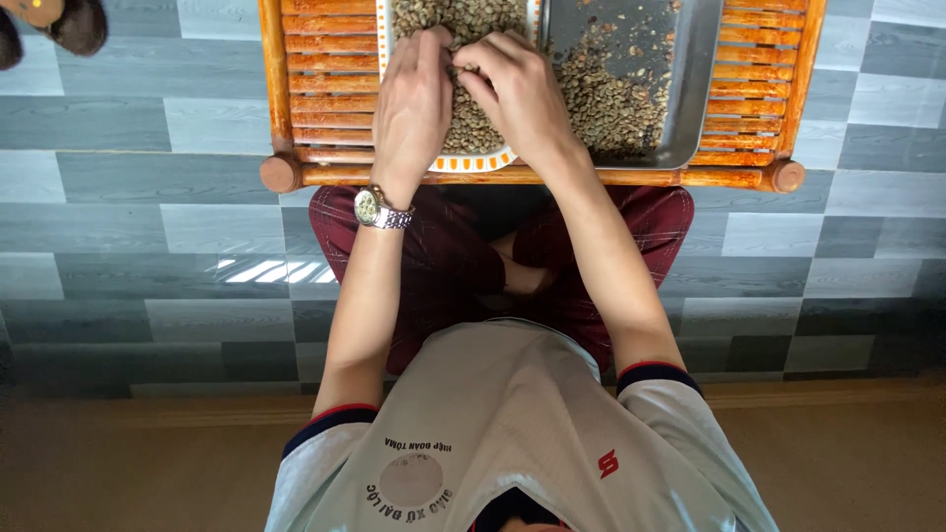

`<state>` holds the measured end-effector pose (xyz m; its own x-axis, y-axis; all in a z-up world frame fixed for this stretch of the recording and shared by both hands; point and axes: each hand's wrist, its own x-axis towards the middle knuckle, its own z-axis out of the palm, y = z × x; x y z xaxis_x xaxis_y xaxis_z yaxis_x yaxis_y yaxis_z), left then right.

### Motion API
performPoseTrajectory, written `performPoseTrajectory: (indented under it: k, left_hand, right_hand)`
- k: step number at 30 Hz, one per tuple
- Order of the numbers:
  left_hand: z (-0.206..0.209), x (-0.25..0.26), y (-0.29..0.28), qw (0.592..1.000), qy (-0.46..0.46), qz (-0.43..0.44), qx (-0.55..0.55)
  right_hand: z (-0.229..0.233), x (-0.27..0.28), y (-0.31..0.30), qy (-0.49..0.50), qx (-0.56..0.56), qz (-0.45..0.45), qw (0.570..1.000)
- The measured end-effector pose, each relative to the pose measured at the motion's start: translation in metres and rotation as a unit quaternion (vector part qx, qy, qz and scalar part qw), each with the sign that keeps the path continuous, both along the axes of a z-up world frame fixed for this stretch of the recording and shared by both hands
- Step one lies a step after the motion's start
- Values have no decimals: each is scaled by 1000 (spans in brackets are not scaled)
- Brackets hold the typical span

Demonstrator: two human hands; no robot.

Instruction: Manually sorting green coffee beans by picking them from a white tray and placing them into a metal tray.

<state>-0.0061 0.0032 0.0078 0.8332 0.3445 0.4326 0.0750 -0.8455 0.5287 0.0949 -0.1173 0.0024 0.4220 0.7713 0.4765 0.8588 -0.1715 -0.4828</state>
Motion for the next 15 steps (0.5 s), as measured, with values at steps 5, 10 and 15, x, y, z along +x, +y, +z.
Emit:
performPoseTrajectory:
  k: [5, 10, 15]
  left_hand:
    - [-6, 3, 0, 1000, 6, 6, 8]
    - [-8, 3, -1, 999, 1, 1, 32]
    - [5, 2, -4, 999, 10, -18, 35]
  right_hand:
    - [4, 7, -24, 30, 35, -13, 999]
    - [3, 15, -77, 67, 45, -66, 995]
    - [13, 21, -123, 96, 70, -137, 983]
